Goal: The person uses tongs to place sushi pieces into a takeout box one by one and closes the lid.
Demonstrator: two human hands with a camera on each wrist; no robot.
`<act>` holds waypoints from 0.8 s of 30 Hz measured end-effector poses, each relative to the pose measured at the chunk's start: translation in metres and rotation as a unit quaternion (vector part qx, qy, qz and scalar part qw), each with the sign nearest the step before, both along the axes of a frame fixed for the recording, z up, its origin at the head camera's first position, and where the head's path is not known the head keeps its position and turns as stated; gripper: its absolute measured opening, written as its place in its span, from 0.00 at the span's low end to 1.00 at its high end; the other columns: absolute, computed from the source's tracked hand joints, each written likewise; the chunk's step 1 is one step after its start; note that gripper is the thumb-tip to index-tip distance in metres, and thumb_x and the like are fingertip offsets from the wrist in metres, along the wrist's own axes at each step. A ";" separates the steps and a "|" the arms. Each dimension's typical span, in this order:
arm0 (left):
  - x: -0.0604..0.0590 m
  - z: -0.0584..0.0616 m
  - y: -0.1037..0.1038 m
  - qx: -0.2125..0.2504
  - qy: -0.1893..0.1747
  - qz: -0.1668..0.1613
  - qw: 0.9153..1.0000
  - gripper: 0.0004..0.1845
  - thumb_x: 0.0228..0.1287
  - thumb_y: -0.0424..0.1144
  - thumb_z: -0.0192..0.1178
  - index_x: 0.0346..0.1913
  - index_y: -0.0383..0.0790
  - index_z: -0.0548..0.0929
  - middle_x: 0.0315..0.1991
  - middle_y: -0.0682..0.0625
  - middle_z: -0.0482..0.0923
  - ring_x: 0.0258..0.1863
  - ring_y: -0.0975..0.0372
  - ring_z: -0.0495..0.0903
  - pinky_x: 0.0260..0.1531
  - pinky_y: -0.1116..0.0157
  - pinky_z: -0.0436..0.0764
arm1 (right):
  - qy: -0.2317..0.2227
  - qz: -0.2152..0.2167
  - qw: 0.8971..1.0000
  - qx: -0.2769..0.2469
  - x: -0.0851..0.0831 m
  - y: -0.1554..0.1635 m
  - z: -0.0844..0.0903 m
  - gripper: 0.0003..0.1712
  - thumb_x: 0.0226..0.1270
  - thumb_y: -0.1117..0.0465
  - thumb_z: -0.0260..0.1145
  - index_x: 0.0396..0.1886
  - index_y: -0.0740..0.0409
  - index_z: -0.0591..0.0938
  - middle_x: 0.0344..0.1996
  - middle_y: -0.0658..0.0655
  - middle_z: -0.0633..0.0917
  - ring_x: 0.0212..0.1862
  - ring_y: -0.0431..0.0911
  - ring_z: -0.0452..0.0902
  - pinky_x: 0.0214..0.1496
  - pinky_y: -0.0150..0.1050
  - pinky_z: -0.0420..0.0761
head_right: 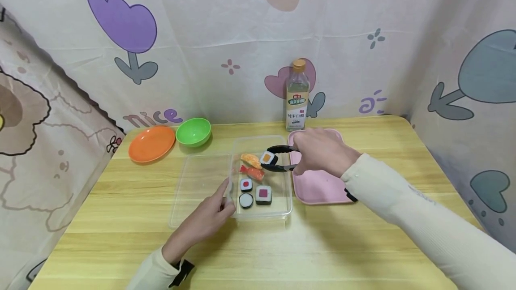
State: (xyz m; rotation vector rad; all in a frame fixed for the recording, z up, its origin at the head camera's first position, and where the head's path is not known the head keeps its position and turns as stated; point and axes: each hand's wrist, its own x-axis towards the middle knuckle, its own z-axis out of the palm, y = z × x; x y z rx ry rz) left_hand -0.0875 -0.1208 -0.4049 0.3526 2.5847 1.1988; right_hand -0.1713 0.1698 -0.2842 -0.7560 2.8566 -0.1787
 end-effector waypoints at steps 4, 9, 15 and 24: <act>0.000 0.000 0.000 -0.001 -0.004 0.002 1.000 0.41 0.68 0.36 0.51 0.81 0.37 0.47 0.19 0.58 0.66 0.16 0.67 0.62 0.15 0.69 0.61 | 0.007 0.009 1.000 0.009 -0.003 -0.004 0.001 0.18 0.40 0.48 0.84 0.28 0.52 0.88 0.20 0.48 0.77 0.25 0.45 0.69 0.23 0.40 0.69; 0.000 0.000 0.000 0.001 -0.009 0.004 1.000 0.41 0.68 0.37 0.51 0.81 0.37 0.47 0.19 0.58 0.66 0.16 0.67 0.62 0.15 0.69 0.61 | 0.013 0.014 1.000 0.013 -0.005 -0.006 0.002 0.19 0.39 0.48 0.84 0.27 0.52 0.88 0.19 0.48 0.78 0.24 0.45 0.69 0.22 0.40 0.69; 0.001 0.000 0.001 0.002 -0.007 0.002 1.000 0.41 0.68 0.36 0.50 0.81 0.36 0.47 0.19 0.59 0.66 0.16 0.67 0.62 0.15 0.69 0.60 | 0.003 0.008 1.000 0.016 -0.006 -0.008 0.003 0.18 0.39 0.48 0.84 0.23 0.52 0.85 0.18 0.49 0.76 0.23 0.45 0.69 0.22 0.39 0.69; 0.000 0.000 0.001 -0.004 0.000 0.002 1.000 0.41 0.68 0.36 0.51 0.81 0.36 0.48 0.19 0.59 0.66 0.16 0.68 0.61 0.16 0.69 0.61 | -0.008 0.006 1.000 0.020 -0.008 -0.011 0.004 0.20 0.39 0.48 0.84 0.28 0.54 0.88 0.20 0.49 0.79 0.24 0.45 0.70 0.22 0.40 0.71</act>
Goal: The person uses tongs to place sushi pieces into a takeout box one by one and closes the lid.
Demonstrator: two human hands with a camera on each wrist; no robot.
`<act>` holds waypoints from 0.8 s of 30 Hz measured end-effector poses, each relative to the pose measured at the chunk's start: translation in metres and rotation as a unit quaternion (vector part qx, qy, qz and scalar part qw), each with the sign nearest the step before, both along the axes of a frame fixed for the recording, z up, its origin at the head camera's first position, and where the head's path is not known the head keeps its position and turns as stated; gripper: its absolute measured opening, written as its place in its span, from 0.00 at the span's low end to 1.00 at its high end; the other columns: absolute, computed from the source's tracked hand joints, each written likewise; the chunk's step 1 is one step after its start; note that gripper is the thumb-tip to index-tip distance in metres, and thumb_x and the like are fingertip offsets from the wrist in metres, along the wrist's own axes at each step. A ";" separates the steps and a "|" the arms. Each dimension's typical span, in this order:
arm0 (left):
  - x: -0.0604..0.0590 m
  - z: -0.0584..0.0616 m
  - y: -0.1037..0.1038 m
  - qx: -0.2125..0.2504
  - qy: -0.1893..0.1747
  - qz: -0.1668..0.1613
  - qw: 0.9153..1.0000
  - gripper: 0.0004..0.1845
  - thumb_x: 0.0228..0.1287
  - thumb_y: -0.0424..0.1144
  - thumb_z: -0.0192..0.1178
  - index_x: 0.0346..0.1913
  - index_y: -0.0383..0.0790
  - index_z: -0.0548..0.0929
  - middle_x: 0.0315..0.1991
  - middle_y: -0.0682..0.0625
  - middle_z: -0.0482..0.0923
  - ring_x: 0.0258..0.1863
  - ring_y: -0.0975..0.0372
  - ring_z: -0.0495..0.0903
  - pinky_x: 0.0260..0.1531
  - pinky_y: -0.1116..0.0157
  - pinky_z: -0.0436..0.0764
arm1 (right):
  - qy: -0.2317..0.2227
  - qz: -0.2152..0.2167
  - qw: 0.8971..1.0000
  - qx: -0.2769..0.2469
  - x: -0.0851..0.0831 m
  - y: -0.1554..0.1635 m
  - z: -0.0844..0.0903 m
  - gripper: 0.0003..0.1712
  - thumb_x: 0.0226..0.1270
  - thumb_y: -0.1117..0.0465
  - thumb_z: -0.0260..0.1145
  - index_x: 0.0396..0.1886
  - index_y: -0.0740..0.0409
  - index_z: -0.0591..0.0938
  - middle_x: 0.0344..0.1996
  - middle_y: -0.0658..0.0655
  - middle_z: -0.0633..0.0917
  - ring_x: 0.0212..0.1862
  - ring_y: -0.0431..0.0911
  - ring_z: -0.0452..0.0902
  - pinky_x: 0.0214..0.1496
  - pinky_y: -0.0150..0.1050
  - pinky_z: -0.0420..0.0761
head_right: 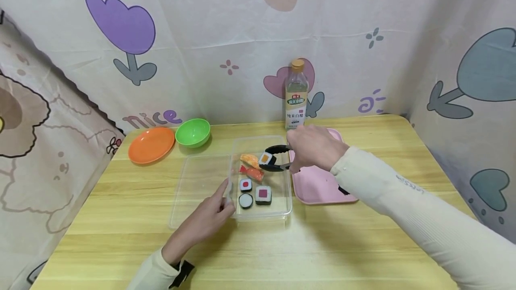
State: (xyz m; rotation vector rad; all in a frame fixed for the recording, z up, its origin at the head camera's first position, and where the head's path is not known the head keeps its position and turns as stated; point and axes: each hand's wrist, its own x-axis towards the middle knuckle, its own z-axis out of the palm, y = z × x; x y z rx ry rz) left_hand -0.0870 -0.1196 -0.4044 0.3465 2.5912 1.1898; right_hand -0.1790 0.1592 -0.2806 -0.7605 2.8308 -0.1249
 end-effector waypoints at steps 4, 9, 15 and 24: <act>0.000 0.000 0.000 -0.001 0.000 0.001 1.000 0.41 0.67 0.36 0.51 0.81 0.36 0.48 0.19 0.59 0.66 0.16 0.68 0.61 0.16 0.69 0.60 | 0.000 -0.003 1.000 0.003 -0.002 -0.001 -0.001 0.24 0.39 0.47 0.85 0.33 0.56 0.90 0.23 0.50 0.80 0.26 0.46 0.72 0.23 0.41 0.74; 0.000 0.000 0.000 0.000 -0.002 -0.001 1.000 0.41 0.68 0.35 0.51 0.81 0.36 0.47 0.19 0.58 0.66 0.16 0.68 0.62 0.16 0.69 0.60 | -0.007 -0.005 1.000 0.005 -0.004 0.000 -0.001 0.30 0.39 0.45 0.85 0.41 0.59 0.91 0.26 0.51 0.83 0.27 0.47 0.73 0.25 0.42 0.76; 0.000 0.000 0.001 0.003 0.005 -0.004 1.000 0.41 0.67 0.35 0.51 0.80 0.37 0.49 0.19 0.58 0.66 0.16 0.67 0.62 0.16 0.68 0.60 | -0.016 -0.016 1.000 -0.002 -0.002 0.004 0.002 0.29 0.40 0.44 0.84 0.41 0.57 0.91 0.25 0.51 0.81 0.27 0.47 0.72 0.25 0.42 0.73; 0.000 0.001 0.000 -0.003 0.003 -0.002 1.000 0.41 0.67 0.35 0.51 0.81 0.35 0.48 0.19 0.59 0.66 0.17 0.67 0.61 0.16 0.68 0.61 | -0.013 -0.035 0.998 -0.052 0.006 0.021 0.002 0.39 0.42 0.42 0.82 0.51 0.62 0.89 0.29 0.50 0.84 0.29 0.45 0.71 0.28 0.40 0.70</act>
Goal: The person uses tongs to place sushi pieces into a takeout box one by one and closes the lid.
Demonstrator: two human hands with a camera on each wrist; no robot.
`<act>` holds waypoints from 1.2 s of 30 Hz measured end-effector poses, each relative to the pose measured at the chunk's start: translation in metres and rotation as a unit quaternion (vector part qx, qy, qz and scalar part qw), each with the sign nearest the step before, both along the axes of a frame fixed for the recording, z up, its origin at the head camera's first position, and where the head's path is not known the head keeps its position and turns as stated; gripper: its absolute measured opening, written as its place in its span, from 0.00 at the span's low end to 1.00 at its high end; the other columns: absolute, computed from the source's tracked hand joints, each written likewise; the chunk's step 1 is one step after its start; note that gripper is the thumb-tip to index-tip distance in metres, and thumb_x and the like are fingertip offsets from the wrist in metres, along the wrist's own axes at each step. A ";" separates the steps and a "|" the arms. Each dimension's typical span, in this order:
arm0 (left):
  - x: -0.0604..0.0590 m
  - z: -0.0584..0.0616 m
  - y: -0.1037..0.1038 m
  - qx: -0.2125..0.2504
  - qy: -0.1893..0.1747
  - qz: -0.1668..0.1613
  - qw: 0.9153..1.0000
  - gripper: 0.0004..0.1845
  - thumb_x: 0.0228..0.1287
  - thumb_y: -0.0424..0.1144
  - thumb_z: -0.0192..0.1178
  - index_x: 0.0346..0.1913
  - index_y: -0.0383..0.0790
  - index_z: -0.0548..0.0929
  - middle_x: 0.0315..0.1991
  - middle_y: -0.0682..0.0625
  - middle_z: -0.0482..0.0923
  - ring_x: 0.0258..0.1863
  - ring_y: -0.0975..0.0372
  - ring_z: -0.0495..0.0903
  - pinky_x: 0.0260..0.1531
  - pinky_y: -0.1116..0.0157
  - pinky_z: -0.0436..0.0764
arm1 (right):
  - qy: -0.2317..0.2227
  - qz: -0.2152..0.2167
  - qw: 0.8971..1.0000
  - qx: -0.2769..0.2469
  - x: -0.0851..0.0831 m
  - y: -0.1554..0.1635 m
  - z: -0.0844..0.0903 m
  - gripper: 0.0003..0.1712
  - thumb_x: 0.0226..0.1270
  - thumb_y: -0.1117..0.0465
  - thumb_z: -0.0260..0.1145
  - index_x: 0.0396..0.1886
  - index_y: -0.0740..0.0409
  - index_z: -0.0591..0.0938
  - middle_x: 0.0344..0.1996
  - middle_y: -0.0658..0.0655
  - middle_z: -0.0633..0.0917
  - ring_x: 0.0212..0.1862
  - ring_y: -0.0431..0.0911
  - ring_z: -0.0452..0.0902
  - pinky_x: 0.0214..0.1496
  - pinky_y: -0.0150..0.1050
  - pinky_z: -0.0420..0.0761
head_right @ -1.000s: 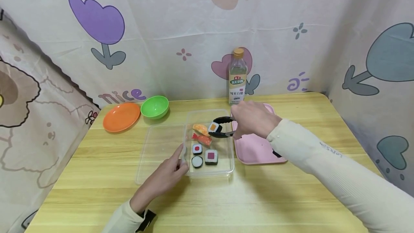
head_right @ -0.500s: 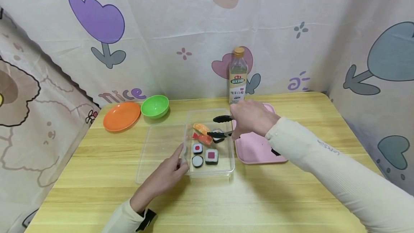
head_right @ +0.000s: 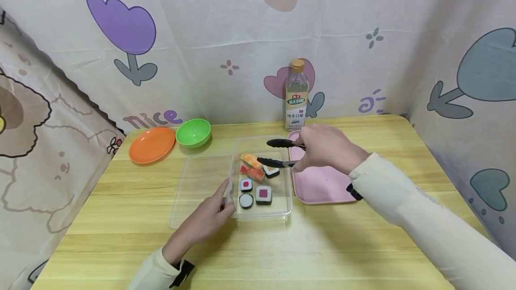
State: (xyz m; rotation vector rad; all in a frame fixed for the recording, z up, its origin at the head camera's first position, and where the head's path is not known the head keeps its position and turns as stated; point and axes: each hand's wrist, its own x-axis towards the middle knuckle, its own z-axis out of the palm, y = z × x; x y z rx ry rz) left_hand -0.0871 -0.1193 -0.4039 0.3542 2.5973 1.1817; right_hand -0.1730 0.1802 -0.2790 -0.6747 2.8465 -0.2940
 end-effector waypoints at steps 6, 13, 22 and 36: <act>0.000 0.000 0.000 -0.001 0.003 0.001 1.000 0.41 0.67 0.35 0.52 0.81 0.36 0.48 0.19 0.59 0.66 0.16 0.68 0.61 0.16 0.68 0.61 | -0.015 -0.028 0.998 -0.049 0.005 0.017 -0.007 0.41 0.42 0.40 0.82 0.53 0.61 0.88 0.25 0.49 0.81 0.25 0.44 0.67 0.26 0.39 0.66; 0.000 0.000 0.000 0.001 0.000 0.001 1.000 0.42 0.67 0.35 0.51 0.81 0.37 0.47 0.19 0.58 0.65 0.16 0.67 0.61 0.16 0.68 0.61 | -0.018 -0.059 0.994 -0.092 0.012 0.040 -0.018 0.30 0.43 0.39 0.82 0.42 0.52 0.91 0.14 0.44 0.62 0.19 0.40 0.57 0.22 0.37 0.60; 0.001 -0.001 0.000 -0.002 -0.004 0.005 1.000 0.42 0.67 0.37 0.51 0.81 0.35 0.47 0.19 0.59 0.65 0.16 0.68 0.61 0.16 0.69 0.60 | -0.020 -0.128 0.985 -0.113 0.018 0.071 -0.034 0.52 0.43 0.31 0.79 0.60 0.65 0.83 0.18 0.49 0.68 0.27 0.46 0.65 0.28 0.40 0.63; 0.001 -0.001 0.000 -0.003 -0.001 0.005 1.000 0.42 0.68 0.37 0.52 0.81 0.35 0.47 0.19 0.59 0.65 0.16 0.68 0.61 0.16 0.69 0.60 | 0.014 -0.227 0.963 -0.147 0.020 0.119 -0.064 0.57 0.52 0.31 0.74 0.70 0.68 0.73 0.21 0.55 0.71 0.27 0.49 0.68 0.28 0.41 0.66</act>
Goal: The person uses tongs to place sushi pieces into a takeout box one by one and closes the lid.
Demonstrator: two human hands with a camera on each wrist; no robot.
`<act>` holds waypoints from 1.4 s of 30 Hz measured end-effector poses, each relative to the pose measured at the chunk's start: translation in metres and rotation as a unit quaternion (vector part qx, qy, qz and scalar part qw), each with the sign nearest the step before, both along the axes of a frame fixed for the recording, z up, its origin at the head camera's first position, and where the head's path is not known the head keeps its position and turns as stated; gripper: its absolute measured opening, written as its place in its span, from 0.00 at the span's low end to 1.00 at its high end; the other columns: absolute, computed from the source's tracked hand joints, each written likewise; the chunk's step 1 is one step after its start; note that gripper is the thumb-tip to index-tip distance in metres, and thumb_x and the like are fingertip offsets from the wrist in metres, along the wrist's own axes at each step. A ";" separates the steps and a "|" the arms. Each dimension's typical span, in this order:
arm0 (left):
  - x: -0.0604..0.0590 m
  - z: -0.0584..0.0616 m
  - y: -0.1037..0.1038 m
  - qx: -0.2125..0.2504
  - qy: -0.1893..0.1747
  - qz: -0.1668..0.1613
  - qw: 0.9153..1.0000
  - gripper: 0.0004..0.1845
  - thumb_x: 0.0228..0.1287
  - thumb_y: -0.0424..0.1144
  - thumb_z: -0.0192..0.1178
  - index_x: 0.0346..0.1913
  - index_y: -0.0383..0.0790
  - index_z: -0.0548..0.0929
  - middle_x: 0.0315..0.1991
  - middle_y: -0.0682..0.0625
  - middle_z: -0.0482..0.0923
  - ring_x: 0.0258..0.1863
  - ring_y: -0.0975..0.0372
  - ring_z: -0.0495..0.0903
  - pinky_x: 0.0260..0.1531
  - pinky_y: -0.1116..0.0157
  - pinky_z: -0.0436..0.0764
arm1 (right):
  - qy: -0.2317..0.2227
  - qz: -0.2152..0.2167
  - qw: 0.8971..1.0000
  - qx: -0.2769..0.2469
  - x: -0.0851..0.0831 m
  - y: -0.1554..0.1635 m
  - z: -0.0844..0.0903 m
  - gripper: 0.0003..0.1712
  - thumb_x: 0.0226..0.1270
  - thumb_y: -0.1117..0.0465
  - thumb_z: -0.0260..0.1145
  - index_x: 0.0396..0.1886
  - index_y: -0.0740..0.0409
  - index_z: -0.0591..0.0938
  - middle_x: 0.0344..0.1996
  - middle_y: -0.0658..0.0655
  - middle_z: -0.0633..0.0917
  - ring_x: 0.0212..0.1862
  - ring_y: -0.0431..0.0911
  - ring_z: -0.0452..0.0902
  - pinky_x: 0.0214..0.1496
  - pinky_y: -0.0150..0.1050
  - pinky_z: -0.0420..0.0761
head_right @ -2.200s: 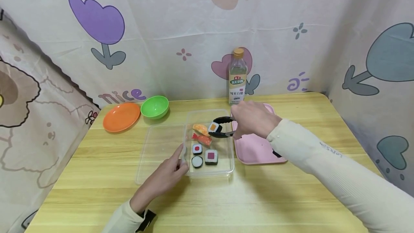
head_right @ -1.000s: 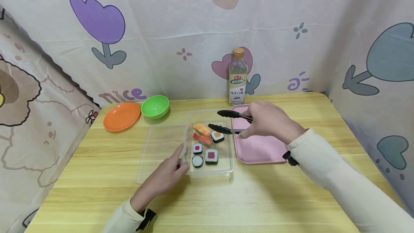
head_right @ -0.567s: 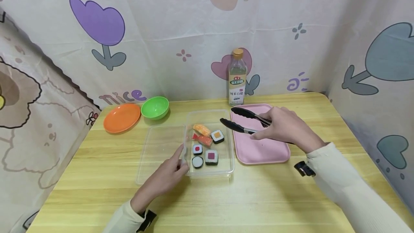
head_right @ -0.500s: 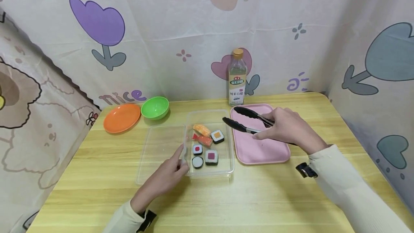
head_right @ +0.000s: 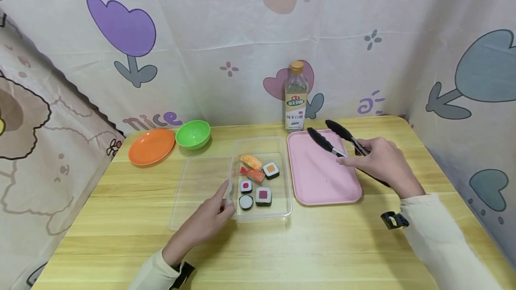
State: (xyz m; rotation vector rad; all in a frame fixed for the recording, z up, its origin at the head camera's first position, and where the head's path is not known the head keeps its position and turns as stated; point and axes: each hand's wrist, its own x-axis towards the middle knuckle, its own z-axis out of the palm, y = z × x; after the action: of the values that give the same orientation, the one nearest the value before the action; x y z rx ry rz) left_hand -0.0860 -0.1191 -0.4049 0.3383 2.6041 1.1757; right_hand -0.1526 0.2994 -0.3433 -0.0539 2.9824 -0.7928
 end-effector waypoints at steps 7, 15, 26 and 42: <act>-0.001 0.000 0.000 0.002 0.004 -0.002 1.000 0.42 0.68 0.37 0.52 0.81 0.34 0.47 0.19 0.59 0.66 0.16 0.68 0.62 0.16 0.69 0.61 | 0.034 -0.072 0.996 -0.026 -0.001 0.017 -0.017 0.57 0.52 0.29 0.73 0.70 0.65 0.74 0.30 0.63 0.78 0.28 0.49 0.65 0.28 0.41 0.64; 0.000 0.000 0.000 0.001 0.000 -0.001 1.000 0.42 0.67 0.37 0.51 0.81 0.36 0.46 0.18 0.59 0.66 0.16 0.68 0.61 0.16 0.69 0.61 | 0.075 -0.128 0.988 -0.041 -0.001 0.028 -0.036 0.35 0.53 0.31 0.74 0.30 0.60 0.83 0.17 0.51 0.70 0.24 0.46 0.64 0.24 0.42 0.60; -0.001 0.000 0.000 -0.007 0.016 -0.004 1.000 0.40 0.68 0.36 0.52 0.80 0.37 0.50 0.18 0.59 0.66 0.16 0.68 0.62 0.16 0.68 0.62 | 0.097 -0.168 0.981 -0.002 -0.006 0.037 -0.066 0.39 0.50 0.31 0.75 0.32 0.67 0.81 0.18 0.60 0.73 0.26 0.52 0.68 0.26 0.43 0.65; -0.001 0.000 0.000 -0.004 0.013 -0.006 1.000 0.40 0.68 0.36 0.52 0.81 0.38 0.49 0.18 0.59 0.65 0.16 0.68 0.61 0.16 0.68 0.60 | 0.057 -0.187 0.980 -0.029 -0.008 0.044 -0.083 0.54 0.53 0.31 0.74 0.55 0.78 0.75 0.34 0.75 0.78 0.36 0.64 0.74 0.34 0.55 0.72</act>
State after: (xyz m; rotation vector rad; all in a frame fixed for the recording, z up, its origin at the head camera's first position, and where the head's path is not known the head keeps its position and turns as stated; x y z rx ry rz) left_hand -0.0870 -0.1191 -0.4049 0.3688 2.6237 1.1651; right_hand -0.1603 0.3434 -0.4265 0.4889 3.1214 -0.9372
